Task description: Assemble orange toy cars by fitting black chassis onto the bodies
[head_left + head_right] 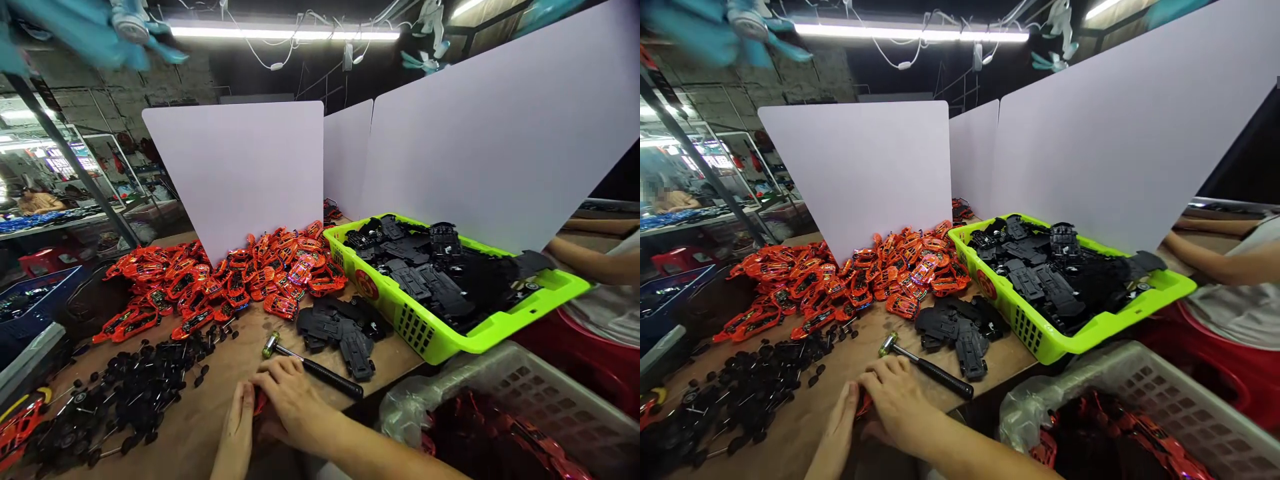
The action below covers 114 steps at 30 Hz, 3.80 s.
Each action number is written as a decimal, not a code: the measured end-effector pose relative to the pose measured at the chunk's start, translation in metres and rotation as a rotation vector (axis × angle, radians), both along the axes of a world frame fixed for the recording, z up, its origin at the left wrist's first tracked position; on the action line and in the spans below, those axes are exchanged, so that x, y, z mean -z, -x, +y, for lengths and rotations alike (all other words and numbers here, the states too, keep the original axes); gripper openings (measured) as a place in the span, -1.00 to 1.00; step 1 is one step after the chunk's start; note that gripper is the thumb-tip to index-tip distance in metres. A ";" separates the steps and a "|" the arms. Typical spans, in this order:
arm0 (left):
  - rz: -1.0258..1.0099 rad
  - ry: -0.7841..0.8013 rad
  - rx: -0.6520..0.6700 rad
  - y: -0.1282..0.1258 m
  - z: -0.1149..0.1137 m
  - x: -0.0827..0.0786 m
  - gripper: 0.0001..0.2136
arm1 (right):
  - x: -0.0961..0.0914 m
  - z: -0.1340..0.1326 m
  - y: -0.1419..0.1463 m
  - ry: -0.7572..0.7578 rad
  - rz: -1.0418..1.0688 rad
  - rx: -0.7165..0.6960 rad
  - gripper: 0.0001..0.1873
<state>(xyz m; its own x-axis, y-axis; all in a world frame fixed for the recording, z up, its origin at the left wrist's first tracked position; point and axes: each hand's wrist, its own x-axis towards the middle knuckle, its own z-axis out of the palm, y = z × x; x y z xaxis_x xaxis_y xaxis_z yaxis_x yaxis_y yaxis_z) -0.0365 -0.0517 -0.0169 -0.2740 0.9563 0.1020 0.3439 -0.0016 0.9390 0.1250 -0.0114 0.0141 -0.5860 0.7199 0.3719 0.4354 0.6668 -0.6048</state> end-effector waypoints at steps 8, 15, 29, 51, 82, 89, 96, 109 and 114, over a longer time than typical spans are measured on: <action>0.350 -0.202 0.027 -0.007 -0.004 -0.017 -0.56 | 0.027 0.014 -0.009 0.905 1.079 -0.243 -0.54; 0.396 -0.395 0.129 -0.015 0.000 -0.024 -0.83 | 0.023 0.017 -0.033 0.745 1.068 -0.176 -0.19; 0.422 -0.388 0.174 -0.016 0.004 -0.008 -0.83 | 0.016 0.025 -0.029 0.714 0.784 0.110 -0.74; 1.059 -0.434 0.855 -0.201 0.153 -0.005 -0.41 | 0.047 0.015 -0.168 0.272 0.735 0.798 -0.26; 0.658 -0.465 0.606 -0.123 0.174 -0.010 -0.48 | 0.024 0.098 -0.148 -0.205 -0.128 0.731 -0.66; 0.429 -0.488 0.347 -0.128 0.179 -0.028 -0.86 | -0.011 0.111 -0.119 -0.273 0.289 0.533 -0.62; 0.145 -0.404 -0.090 -0.048 0.129 -0.022 -0.69 | 0.032 0.082 -0.063 -0.143 0.187 0.539 -0.55; -0.857 0.082 -0.242 0.062 0.040 -0.007 -0.40 | 0.007 0.175 0.145 -0.233 -0.558 0.046 -0.73; -0.925 0.030 -0.186 0.075 0.058 0.004 -0.58 | 0.013 0.190 0.146 -0.305 -0.608 0.000 -0.73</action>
